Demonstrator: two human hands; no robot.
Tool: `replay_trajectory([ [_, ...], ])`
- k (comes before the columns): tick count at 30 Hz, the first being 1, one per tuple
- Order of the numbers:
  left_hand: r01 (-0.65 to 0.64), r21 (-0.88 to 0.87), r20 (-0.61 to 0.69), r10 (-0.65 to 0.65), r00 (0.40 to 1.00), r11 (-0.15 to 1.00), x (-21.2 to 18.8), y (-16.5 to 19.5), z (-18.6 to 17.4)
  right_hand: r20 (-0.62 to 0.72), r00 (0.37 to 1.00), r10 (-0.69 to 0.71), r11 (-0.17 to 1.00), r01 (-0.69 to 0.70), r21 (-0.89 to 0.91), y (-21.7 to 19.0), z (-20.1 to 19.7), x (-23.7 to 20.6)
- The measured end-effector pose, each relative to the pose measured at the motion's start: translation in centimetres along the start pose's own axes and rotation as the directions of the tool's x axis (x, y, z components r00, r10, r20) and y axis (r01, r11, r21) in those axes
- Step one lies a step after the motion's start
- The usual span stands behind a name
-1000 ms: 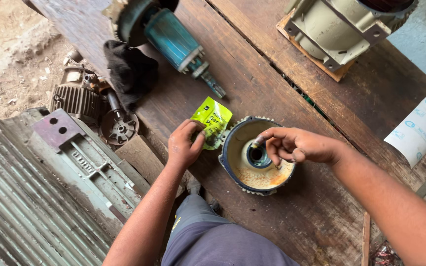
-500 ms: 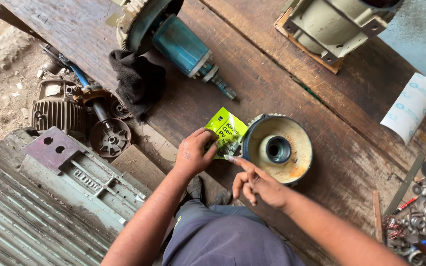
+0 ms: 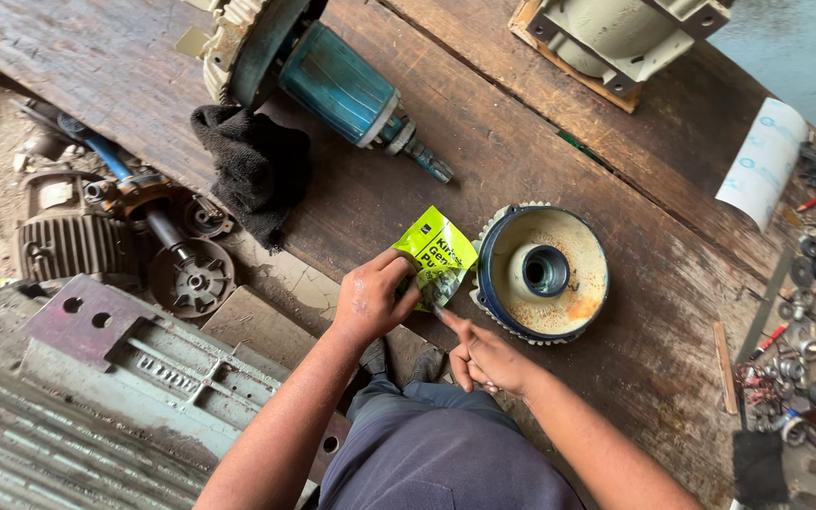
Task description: The person holds a yellow grease packet and repeatedly squeezes grease onto a circular metal gear housing on a workbench. They use their fingers to spread the grease inside the housing and around the central shaft area. The person continues to apply and spread grease throughout the clip.
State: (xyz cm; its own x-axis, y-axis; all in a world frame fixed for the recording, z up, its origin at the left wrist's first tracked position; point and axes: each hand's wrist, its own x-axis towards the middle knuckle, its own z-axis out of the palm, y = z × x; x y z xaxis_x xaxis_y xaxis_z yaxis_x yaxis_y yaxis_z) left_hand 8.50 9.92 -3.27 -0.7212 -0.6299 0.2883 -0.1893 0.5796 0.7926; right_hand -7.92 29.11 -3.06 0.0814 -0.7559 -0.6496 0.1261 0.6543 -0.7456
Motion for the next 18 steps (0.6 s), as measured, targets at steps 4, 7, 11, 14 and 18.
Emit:
replay_trajectory([
  [4,0.011,0.021,0.012,-0.011,1.0,1.0,-0.1,0.0,0.0,-0.176,0.979,-0.107,0.686,-0.056,-0.725,-1.2,1.4,-0.3],
  [7,-0.006,0.011,-0.004,0.006,1.0,1.0,-0.1,0.1,0.1,-0.269,0.955,-0.125,0.295,-0.223,-0.929,-3.5,3.4,-0.8],
  [11,-0.01,0.013,-0.001,0.01,1.0,1.0,-0.2,0.2,0.0,-0.313,0.945,-0.091,0.092,-0.305,-0.948,-5.7,5.6,-0.7],
  [14,-0.016,0.018,-0.018,0.016,1.0,1.0,-0.2,0.3,-0.1,-0.26,0.948,-0.186,-0.125,-0.285,-0.95,-6.2,6.2,-0.7],
  [18,-0.01,0.021,-0.012,0.01,1.0,1.0,-0.2,0.5,-0.2,-0.152,0.931,-0.332,-0.229,-0.236,-0.944,-6.1,5.6,-0.8],
])
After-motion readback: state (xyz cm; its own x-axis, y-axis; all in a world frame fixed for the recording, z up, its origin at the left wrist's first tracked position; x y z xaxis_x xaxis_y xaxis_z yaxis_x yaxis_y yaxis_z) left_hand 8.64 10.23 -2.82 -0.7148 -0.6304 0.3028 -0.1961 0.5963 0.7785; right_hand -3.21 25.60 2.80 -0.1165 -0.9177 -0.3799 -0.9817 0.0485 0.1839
